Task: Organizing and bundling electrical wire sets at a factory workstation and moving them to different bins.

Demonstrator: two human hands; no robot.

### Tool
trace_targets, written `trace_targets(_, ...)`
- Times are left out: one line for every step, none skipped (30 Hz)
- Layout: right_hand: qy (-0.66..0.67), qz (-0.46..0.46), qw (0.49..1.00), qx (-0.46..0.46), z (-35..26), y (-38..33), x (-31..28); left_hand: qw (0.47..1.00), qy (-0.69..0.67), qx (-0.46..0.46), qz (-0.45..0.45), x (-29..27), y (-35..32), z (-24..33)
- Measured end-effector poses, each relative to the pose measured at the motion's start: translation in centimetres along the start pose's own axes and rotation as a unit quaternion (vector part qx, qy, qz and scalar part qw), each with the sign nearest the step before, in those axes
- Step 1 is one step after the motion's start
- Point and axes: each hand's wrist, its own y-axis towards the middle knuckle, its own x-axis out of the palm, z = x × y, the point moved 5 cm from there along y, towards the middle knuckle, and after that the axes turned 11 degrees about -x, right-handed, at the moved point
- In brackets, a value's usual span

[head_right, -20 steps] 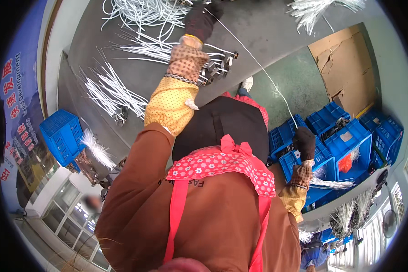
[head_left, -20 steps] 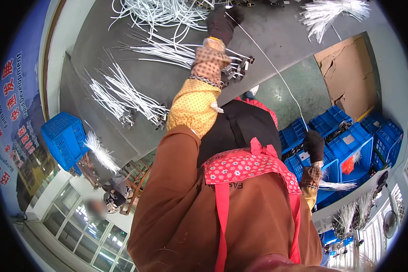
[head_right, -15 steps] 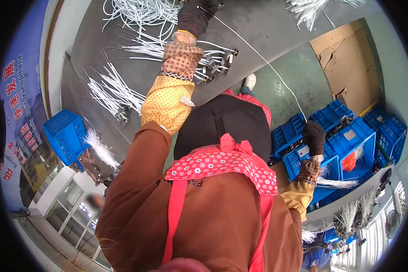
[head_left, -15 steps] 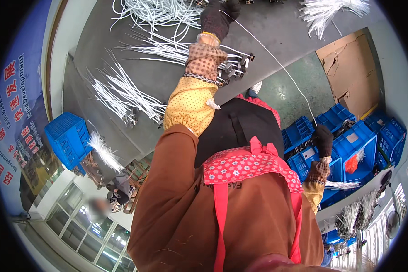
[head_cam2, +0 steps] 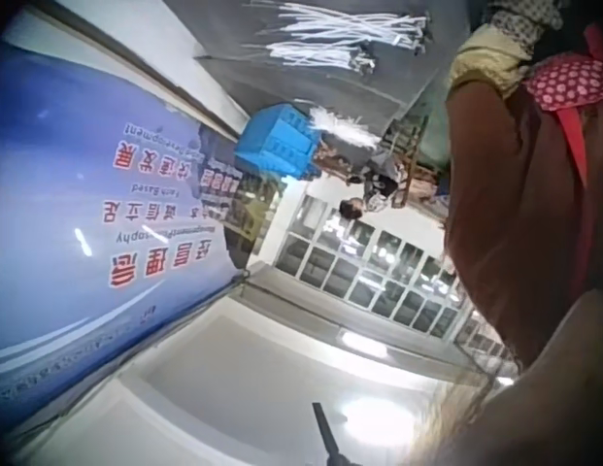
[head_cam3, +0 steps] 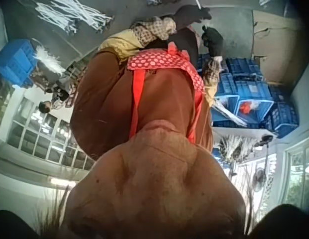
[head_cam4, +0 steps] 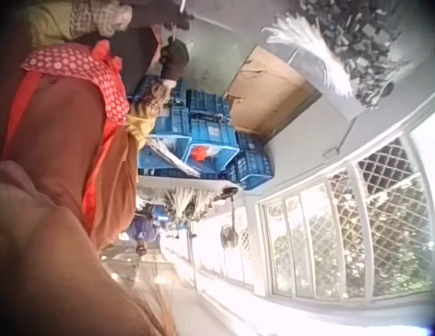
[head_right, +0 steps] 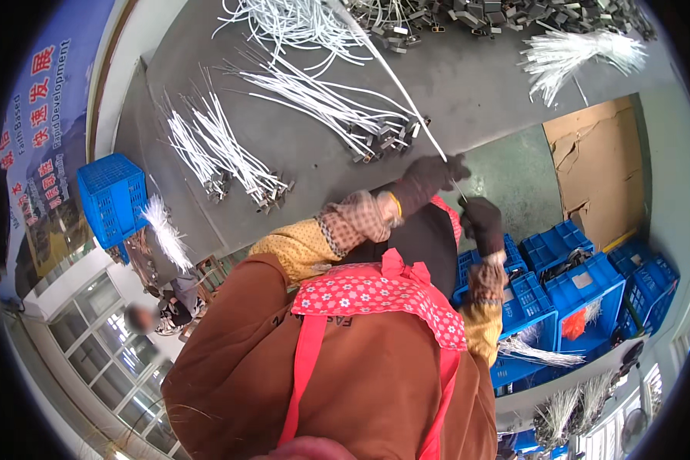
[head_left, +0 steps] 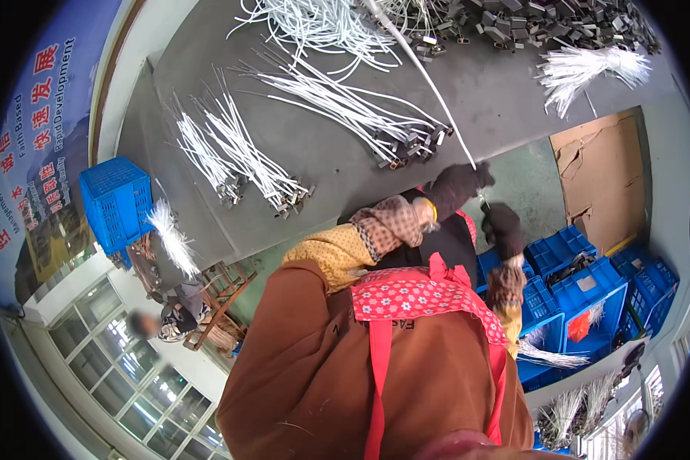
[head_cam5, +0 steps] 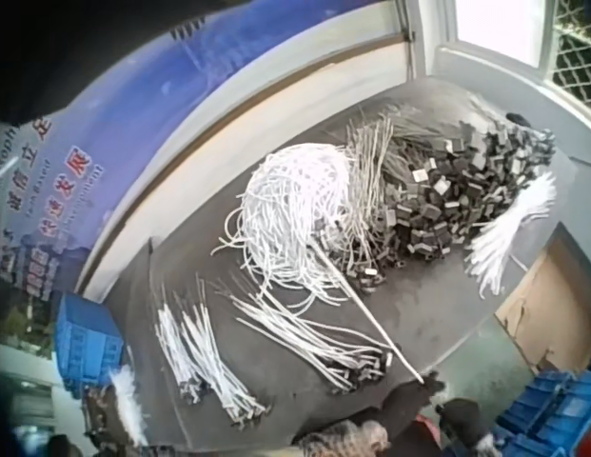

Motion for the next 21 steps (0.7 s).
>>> trace_targets(0.104, -0.036, 0.991, 0.07, -1.4, 2.9, 1.9, 0.997, -0.07, -0.022, 0.009, -1.2, 0.3, -3.4)
trace_targets(0.104, -0.035, 0.991, 0.073, -3.5, 4.3, 2.7, 0.977, 0.145, 0.121, 0.095, -3.3, 0.5, -1.8)
trace_targets(0.111, -0.038, 0.989, 0.091, -5.9, 5.7, 3.5, 0.884, 0.349, 0.258, 0.175, -5.7, 0.3, 0.1)
trace_targets(0.12, -0.043, 0.986, 0.107, -7.9, 7.0, 4.5, 0.904, 0.308, 0.173, 0.239, -8.8, 0.4, -0.2)
trace_targets(0.121, -0.033, 0.986, 0.112, -9.0, 7.6, 4.8, 0.877, 0.35, 0.24, 0.223, -9.6, -4.9, 6.7)
trace_targets(0.116, -0.031, 0.989, 0.086, -11.1, 8.9, 5.8, 0.979, 0.058, 0.05, 0.188, -12.7, -4.6, 5.5)
trace_targets(0.114, -0.023, 0.991, 0.063, -12.5, 10.1, 7.0, 0.952, -0.244, -0.142, 0.119, -13.5, -4.1, 3.7)
trace_targets(0.127, -0.037, 0.989, 0.072, -13.2, 11.5, 8.5, 0.983, -0.023, 0.075, 0.165, -13.8, -4.2, 4.9)
trace_targets(0.141, -0.05, 0.985, 0.08, -13.9, 13.1, 10.1, 0.917, 0.2, 0.285, 0.195, -12.7, -5.1, 5.2)
trace_targets(0.106, -0.051, 0.993, -0.016, -13.6, 14.7, 11.7, 0.978, 0.037, 0.103, 0.176, -13.2, -3.5, 2.7)
trace_targets(0.105, -0.049, 0.993, -0.016, -13.5, 15.5, 12.6, 0.979, 0.037, 0.103, 0.174, -14.8, -3.2, 2.8)
trace_targets(0.041, -0.038, 0.998, -0.031, -13.6, 16.2, 12.9, 0.938, 0.287, 0.149, 0.128, -16.3, -2.7, 3.7)
trace_targets(-0.023, -0.032, 0.998, -0.048, -13.4, 16.7, 13.4, 0.833, 0.516, 0.182, 0.078, -18.3, -2.1, 3.7)
trace_targets(-0.142, -0.002, 0.986, -0.09, -12.6, 17.0, 13.5, 0.91, 0.415, 0.025, 0.014, -23.0, 0.3, 2.7)
trace_targets(-0.141, -0.006, 0.985, -0.094, -11.9, 17.3, 13.8, 0.945, 0.294, -0.134, -0.049, -26.5, 1.5, 1.3)
trace_targets(-0.234, -0.018, 0.97, -0.057, -10.2, 17.3, 13.0, 0.808, 0.584, -0.043, 0.064, -25.5, 0.3, 9.2)
trace_targets(-0.319, -0.051, 0.946, -0.042, -10.1, 17.6, 13.4, 0.686, 0.685, 0.102, 0.224, -28.6, 1.3, 11.8)
trace_targets(-0.365, -0.085, 0.927, -0.031, -10.6, 17.9, 13.8, 0.85, 0.435, 0.171, 0.244, -32.7, 2.7, 13.1)
trace_targets(-0.368, -0.085, 0.926, -0.029, -10.2, 18.0, 13.8, 0.805, 0.493, 0.173, 0.279, -34.1, 4.7, 16.6)
trace_targets(-0.36, -0.092, 0.928, -0.039, -9.4, 18.2, 13.9, 0.887, 0.375, 0.083, 0.258, -35.5, 6.9, 18.9)
trace_targets(-0.352, -0.1, 0.929, -0.047, -8.9, 18.2, 14.0, 0.943, 0.246, -0.011, 0.225, -36.1, 8.5, 20.1)
